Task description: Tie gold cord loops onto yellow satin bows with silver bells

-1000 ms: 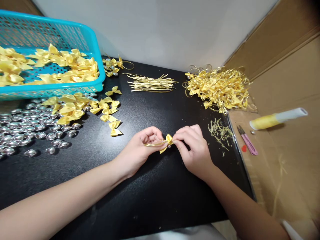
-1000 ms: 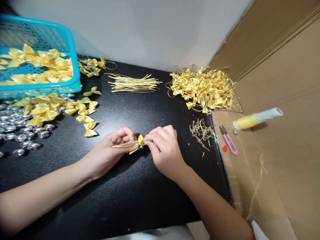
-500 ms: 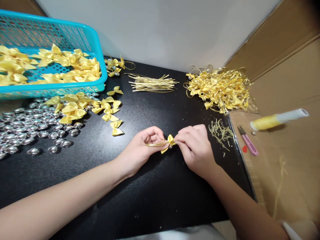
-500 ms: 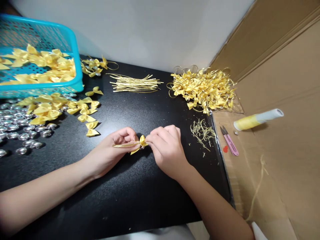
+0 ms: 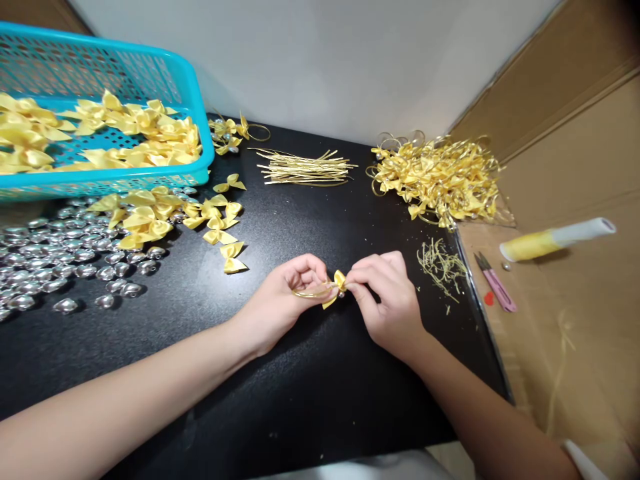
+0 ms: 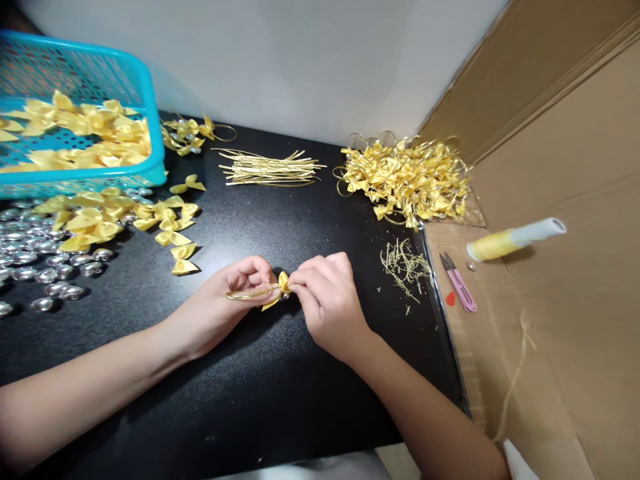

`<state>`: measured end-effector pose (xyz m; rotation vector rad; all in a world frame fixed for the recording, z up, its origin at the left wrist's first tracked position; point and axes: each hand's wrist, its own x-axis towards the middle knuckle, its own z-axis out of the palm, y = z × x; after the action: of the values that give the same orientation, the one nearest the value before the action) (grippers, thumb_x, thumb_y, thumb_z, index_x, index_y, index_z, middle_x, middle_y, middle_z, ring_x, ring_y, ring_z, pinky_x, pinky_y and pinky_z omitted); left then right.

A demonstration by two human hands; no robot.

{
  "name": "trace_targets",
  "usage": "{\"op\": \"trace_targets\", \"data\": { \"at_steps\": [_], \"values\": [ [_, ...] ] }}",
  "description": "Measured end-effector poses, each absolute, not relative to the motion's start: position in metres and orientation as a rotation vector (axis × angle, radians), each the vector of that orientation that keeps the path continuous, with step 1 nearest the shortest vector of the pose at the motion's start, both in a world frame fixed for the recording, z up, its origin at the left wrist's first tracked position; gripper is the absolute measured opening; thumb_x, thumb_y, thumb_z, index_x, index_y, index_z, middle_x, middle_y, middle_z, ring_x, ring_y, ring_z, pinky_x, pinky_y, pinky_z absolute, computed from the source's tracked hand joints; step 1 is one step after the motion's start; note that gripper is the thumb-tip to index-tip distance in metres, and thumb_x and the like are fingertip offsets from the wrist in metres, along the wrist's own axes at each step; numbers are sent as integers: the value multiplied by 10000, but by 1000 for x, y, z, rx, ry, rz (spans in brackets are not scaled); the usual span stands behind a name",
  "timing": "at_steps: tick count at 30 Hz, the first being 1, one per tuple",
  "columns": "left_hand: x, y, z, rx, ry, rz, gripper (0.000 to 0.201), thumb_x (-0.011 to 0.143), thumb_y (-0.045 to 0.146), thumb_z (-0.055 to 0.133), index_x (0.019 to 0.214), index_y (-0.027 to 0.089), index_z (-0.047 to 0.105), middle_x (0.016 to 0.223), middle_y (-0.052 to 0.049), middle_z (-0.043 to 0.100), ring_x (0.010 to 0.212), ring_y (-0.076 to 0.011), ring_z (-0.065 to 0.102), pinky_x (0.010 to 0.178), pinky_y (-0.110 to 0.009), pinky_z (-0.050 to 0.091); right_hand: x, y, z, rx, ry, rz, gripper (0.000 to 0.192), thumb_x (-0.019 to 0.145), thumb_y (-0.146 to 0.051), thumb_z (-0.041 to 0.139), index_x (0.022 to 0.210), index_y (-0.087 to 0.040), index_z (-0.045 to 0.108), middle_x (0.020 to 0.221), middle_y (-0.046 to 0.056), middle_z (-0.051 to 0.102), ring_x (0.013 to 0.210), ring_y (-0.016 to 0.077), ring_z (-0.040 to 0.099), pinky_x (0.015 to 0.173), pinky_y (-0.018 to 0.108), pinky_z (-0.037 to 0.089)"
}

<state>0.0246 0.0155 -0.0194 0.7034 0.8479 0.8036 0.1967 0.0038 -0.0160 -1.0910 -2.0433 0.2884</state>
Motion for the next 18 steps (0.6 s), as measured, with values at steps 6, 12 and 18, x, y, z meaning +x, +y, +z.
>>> {"op": "trace_targets", "data": {
  "at_steps": [6,12,18],
  "values": [
    [24,15,-20,706,846,809,392,606,308,894,688,147,545,616,43,591,606,-59,510,600,-167,384,195,3,-16,-1094,-2035,302,166,896,-58,545,790,-178,588,763,6,649,735,135,566,743,328,385],
    [24,16,-20,687,827,817,346,635,254,869,675,150,542,625,36,597,610,-70,514,598,-187,373,196,3,-16,-1114,-2041,285,175,910,-74,526,793,-184,597,772,8,655,739,141,565,734,333,377],
    [23,19,-18,680,827,800,254,671,191,809,671,151,558,615,40,588,606,-71,491,605,-199,353,203,4,-16,-1156,-2096,257,160,939,-119,524,833,-190,621,811,20,660,767,159,544,766,352,362]
  ]
}}
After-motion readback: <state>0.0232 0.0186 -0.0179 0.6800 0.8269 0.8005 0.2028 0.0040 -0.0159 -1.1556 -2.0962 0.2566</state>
